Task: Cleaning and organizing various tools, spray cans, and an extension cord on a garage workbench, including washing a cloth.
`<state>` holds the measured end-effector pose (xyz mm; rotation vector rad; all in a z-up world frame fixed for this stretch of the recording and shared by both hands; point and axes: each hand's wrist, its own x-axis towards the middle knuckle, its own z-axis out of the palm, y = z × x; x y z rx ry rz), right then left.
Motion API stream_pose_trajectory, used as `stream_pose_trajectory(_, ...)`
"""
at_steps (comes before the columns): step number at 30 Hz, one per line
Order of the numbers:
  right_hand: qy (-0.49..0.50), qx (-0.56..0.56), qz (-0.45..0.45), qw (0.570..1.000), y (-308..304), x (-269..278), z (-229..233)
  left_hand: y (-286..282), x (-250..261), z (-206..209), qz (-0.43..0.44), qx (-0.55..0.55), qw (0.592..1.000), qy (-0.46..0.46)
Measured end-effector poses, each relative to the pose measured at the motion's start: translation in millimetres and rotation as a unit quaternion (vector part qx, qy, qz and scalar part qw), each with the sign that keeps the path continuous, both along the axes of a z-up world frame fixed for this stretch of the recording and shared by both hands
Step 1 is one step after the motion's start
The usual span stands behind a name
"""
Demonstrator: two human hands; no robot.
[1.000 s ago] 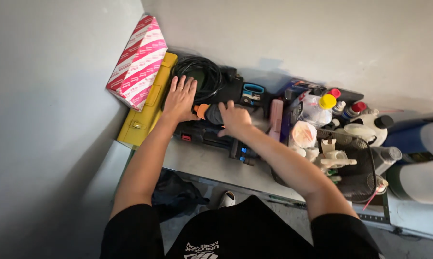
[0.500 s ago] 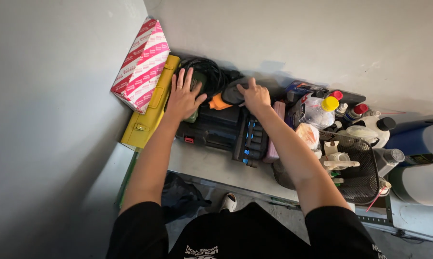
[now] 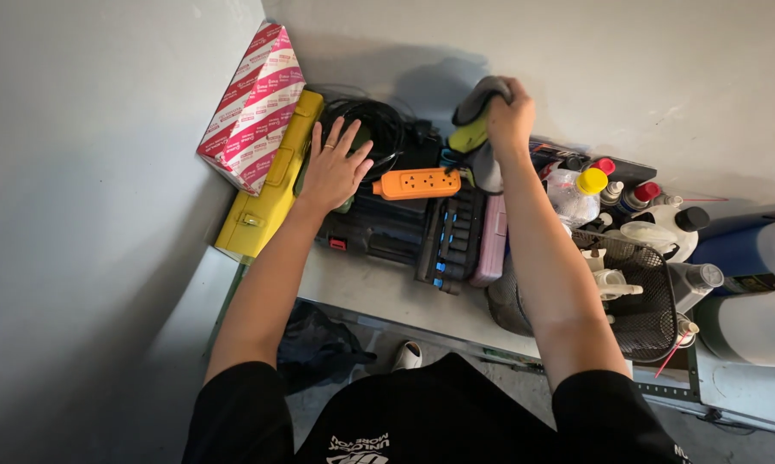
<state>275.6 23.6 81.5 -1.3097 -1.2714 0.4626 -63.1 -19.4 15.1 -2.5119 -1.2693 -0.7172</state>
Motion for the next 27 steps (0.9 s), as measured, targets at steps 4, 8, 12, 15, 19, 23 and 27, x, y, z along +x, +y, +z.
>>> stream_pose_trajectory(4,0.029,0.037,0.012,0.999,-13,-8,17,-3,0,8,-0.014,-0.003,1.0,-0.021)
stream_pose_trajectory(8,0.04,0.036,0.047,0.997,-27,-17,25,-9,-2,12,-0.019,-0.004,0.999,-0.04)
stream_pose_trajectory(12,0.075,0.064,0.079,0.992,-41,-25,35,-35,0,20,-0.027,0.039,0.995,-0.083)
stream_pose_trajectory(15,0.084,0.138,0.094,0.982,-65,-35,48,-60,12,1,-0.017,0.013,0.991,-0.133)
stream_pose_trajectory(19,0.003,0.182,0.1,0.978,-123,-68,35,-110,50,-3,-0.083,-0.13,0.925,-0.347)
stream_pose_trajectory(23,-0.119,-0.003,0.298,0.947,-213,-124,40,-137,75,-30,-0.278,-0.343,0.627,-0.642)
stream_pose_trajectory(27,-0.189,0.069,0.38,0.903,-260,-134,9,-132,51,-164,-0.197,-0.511,0.433,-0.716)
